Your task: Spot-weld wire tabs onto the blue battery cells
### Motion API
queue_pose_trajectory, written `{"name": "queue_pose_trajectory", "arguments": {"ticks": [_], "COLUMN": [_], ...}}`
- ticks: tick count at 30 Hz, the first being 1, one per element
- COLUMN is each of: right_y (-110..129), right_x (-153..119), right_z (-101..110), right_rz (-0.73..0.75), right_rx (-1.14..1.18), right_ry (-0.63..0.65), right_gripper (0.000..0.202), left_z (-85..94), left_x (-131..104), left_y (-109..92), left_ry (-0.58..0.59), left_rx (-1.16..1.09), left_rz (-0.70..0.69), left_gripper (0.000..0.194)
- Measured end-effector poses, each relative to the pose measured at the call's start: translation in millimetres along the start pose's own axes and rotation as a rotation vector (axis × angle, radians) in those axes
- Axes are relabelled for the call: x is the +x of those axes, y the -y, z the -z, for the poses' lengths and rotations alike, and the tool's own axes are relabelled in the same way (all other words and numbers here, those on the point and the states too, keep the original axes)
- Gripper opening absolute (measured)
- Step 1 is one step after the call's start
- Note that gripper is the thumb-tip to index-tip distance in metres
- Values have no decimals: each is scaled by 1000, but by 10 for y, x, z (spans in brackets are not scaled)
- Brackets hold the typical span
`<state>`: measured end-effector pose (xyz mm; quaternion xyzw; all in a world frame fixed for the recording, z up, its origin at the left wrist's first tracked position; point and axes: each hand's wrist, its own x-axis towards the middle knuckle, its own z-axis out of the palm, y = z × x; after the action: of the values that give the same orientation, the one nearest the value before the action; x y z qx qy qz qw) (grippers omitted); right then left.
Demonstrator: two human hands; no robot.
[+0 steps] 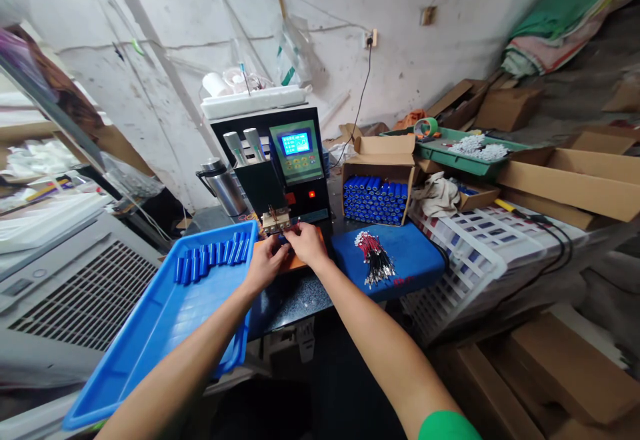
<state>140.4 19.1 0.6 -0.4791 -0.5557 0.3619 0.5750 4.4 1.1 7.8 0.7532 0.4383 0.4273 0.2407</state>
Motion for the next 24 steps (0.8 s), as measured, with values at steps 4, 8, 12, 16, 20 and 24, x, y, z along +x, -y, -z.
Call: {"name": "queue_pose_trajectory", "arguments": {"ticks": [4, 8, 12, 16, 20, 24], "right_y": [-2, -14, -21, -3, -18, -50], "right_x": [0, 8, -16, -97, -167, -178], "right_z": [2, -7, 15, 108, 197, 229], "right_rz": [-1, 1, 15, 39, 42, 24], "right_rx": [23, 41, 62, 38, -17, -26], "right_ry": [12, 14, 27, 28, 77, 136], "right_gripper": [22, 20, 20, 22, 25, 27], "left_z": [-2, -6, -11, -14, -16, -14], "left_x": [2, 5, 2, -6, -4, 6], "left_y": [13, 31, 40, 26, 10, -5], "left_ry": [-3, -1, 11, 18, 12, 17], "left_rx": [8, 0, -11, -3, -9, -15], "left_rz": [-6, -9, 23, 50, 63, 66], "left_gripper": [20, 20, 20, 21, 21, 19]}}
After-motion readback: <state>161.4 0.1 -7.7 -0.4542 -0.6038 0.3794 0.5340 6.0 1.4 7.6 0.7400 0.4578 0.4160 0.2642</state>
